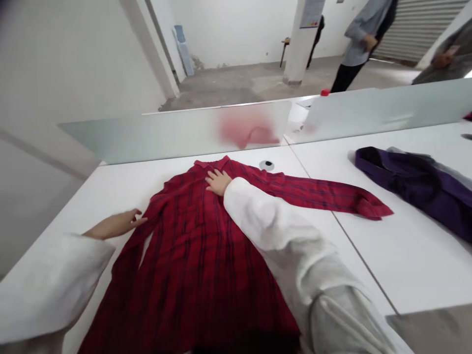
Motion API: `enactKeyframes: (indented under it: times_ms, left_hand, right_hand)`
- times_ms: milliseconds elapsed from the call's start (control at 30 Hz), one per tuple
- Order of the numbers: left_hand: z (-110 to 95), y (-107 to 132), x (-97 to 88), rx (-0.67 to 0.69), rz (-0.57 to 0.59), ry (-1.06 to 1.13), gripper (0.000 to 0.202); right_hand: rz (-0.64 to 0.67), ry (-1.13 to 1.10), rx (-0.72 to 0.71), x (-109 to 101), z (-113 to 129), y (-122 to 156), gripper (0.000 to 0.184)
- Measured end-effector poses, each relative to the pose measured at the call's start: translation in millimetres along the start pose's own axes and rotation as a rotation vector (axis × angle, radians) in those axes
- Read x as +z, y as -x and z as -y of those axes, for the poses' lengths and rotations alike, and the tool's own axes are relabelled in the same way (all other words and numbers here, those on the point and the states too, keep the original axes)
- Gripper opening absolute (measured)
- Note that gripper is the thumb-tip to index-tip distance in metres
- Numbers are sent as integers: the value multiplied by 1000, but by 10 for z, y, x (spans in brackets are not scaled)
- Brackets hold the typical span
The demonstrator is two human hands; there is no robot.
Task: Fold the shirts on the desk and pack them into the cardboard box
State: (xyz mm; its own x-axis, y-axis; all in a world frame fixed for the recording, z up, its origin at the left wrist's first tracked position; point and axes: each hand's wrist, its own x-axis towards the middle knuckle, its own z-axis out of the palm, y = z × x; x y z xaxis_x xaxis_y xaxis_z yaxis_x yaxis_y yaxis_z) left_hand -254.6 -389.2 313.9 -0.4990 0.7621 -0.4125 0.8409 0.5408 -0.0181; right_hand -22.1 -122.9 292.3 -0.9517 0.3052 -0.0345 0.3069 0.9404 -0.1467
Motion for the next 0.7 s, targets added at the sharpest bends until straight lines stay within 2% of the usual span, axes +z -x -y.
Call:
enactKeyframes:
  times_ms: [67,133,200,267,333,433,500,533,600,633,700]
  left_hand:
    - [158,402,313,-64,27,25,49]
    - [200,761,588,-66,-5,80,44]
    - [178,1045,789,-32,-54,147,35]
    - [164,1263,907,-5,-58,221,27]
    - [201,1445,954,-34,-49,257,21]
    - [317,1689,948,-145,-206,165,19]
    - [368,1824,926,-122,-268,147,22]
    - [374,1876,914,-68,-236,183,23]
    - [356,1931,893,50,-70,307,26]
    - [340,1931,885,60,-3,360,30]
    - [315,1876,877,-46,-9,393,40]
  right_hand:
    - [-46,-23,87,148,-43,-399,53]
    - [-69,-55,145,296,-83,-630,57]
    - [-73,-68,169,441,-120,-713,59]
    - [-102,-57,172,566,-151,-708,59]
    - [-133,-46,182,649,-170,-677,60]
    - [-124,-45,200,688,-184,-659,63]
    - [-114,-41,209,682,-190,-673,64]
    - [-110,-37,211,676,-194,-682,65]
    - [-94,-29,210,670,-202,-697,65]
    - [-84,-27,207,670,-205,-701,66]
    - [-88,-20,204,677,-207,-698,67]
